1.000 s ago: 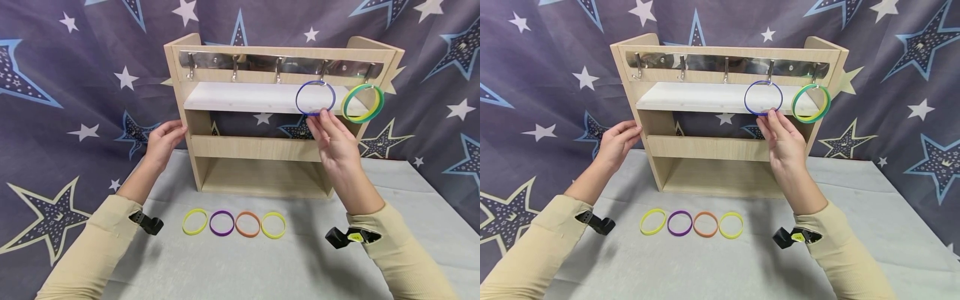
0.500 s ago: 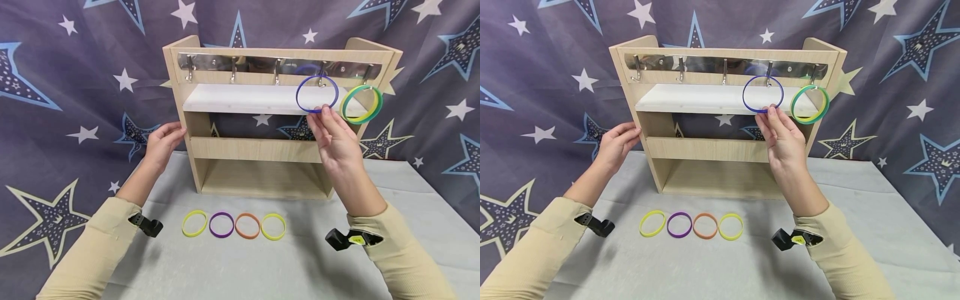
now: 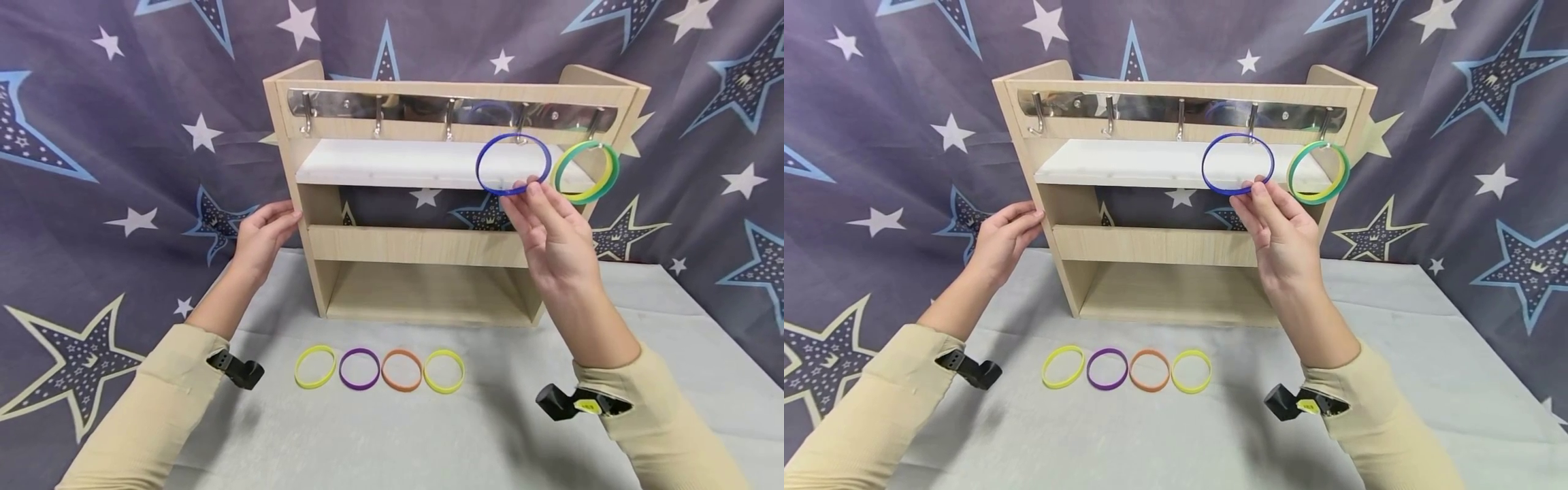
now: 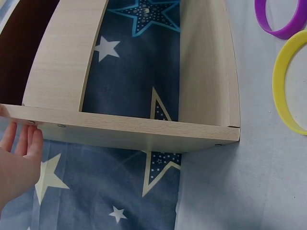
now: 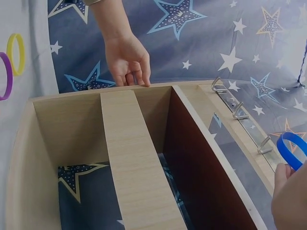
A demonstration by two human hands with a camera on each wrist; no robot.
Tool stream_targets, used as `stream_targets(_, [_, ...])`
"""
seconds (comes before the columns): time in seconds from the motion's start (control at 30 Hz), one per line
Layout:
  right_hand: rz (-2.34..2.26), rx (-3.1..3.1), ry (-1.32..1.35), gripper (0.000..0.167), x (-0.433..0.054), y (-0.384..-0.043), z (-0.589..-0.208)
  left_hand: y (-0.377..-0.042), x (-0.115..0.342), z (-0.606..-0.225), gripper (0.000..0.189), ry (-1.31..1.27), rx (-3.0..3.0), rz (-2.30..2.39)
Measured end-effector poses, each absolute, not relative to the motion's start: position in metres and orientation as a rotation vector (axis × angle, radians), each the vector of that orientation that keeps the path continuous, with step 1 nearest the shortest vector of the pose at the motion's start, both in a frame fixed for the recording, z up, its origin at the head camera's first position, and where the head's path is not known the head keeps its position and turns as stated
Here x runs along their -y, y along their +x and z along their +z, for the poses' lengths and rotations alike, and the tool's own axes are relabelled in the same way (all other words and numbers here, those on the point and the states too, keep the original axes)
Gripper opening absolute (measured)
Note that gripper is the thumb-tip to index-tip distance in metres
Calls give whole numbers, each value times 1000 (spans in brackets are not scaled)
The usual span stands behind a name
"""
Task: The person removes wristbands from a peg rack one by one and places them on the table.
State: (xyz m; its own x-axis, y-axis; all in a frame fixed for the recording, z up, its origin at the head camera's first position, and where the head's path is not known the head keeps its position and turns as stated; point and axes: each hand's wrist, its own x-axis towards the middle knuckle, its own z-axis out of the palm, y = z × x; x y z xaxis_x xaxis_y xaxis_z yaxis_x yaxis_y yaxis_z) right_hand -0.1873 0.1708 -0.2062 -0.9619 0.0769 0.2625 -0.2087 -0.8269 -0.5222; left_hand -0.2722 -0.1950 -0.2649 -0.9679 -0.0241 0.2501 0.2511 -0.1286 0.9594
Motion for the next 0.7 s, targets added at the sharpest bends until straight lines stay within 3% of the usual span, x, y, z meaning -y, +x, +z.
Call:
stream_targets(0.33, [2703,1032,506,7,-167,-179,-213,-271,195,-264,17,-258,1940,-2216])
stream_targets(0.7, [2748,1092,472,12,-173,-175,-225,-272,195,-264,17,-267,1940,-2222])
